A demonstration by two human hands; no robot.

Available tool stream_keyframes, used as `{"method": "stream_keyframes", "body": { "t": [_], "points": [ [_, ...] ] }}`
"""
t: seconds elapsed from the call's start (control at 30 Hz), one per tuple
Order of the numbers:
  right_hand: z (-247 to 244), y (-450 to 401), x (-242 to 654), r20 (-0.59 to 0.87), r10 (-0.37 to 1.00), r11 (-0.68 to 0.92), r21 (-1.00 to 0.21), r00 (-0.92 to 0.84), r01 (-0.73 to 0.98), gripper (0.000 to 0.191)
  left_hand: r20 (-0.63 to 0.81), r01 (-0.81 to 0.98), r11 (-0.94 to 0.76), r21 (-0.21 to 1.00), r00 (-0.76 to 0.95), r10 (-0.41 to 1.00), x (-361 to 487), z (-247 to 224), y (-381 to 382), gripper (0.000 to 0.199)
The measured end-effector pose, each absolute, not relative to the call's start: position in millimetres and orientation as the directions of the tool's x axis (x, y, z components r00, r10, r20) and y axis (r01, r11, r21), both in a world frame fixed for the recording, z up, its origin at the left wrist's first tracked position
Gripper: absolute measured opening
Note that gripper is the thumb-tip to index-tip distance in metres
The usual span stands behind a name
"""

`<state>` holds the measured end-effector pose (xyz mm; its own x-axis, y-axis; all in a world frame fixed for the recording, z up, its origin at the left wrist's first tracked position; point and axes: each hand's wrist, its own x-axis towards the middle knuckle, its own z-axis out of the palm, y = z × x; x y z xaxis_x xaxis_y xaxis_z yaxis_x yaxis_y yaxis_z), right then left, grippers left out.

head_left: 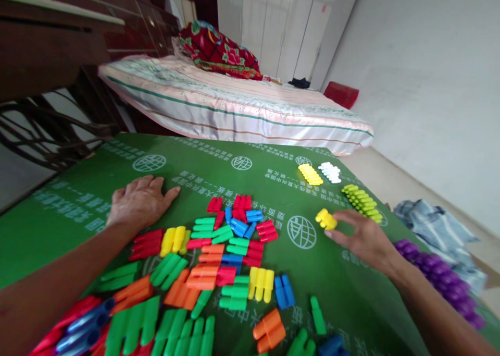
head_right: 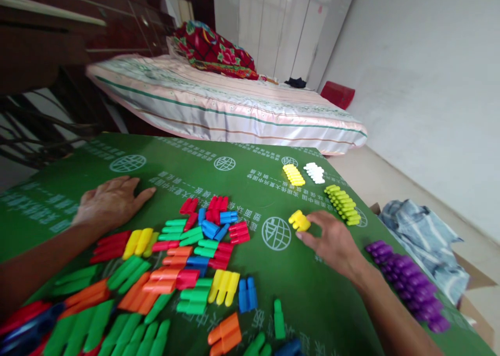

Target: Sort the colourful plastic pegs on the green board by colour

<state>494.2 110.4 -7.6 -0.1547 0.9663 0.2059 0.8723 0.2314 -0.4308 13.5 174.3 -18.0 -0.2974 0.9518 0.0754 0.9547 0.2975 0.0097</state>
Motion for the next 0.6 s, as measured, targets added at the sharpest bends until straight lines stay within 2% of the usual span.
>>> {"method": "stream_keyframes", "body": {
  "t": [0.1, 0.17, 0.3, 0.6],
  "points": [
    [5.3, 167.5, 497.0, 0.247, 0.969, 0.129, -0.415, -0.025, 0.901, 0.043, 0.074, 0.955, 0.298, 0.005, -0.297, 0.952, 12.2, -19.5, 175.1, 0.073],
    [12.1, 209.8, 495.9, 0.275, 0.961, 0.105, -0.366, 0.0, 0.925, 0.041, 0.075, 0.954, 0.3, 0.001, -0.299, 0.951, 11.2, -20.8, 175.9, 0.073],
    [16.0, 278.3, 489.3, 0.168, 0.983, -0.016, -0.35, 0.08, 0.937, 0.033, 0.078, 0.953, 0.303, -0.008, -0.301, 0.95, 10.0, -22.9, 176.4, 0.073],
    [0.1, 333.2, 488.0, 0.142, 0.983, -0.076, -0.265, 0.116, 0.961, 0.033, 0.083, 0.955, 0.295, -0.028, -0.292, 0.953, 14.0, -21.2, 173.3, 0.069]
  ]
}}
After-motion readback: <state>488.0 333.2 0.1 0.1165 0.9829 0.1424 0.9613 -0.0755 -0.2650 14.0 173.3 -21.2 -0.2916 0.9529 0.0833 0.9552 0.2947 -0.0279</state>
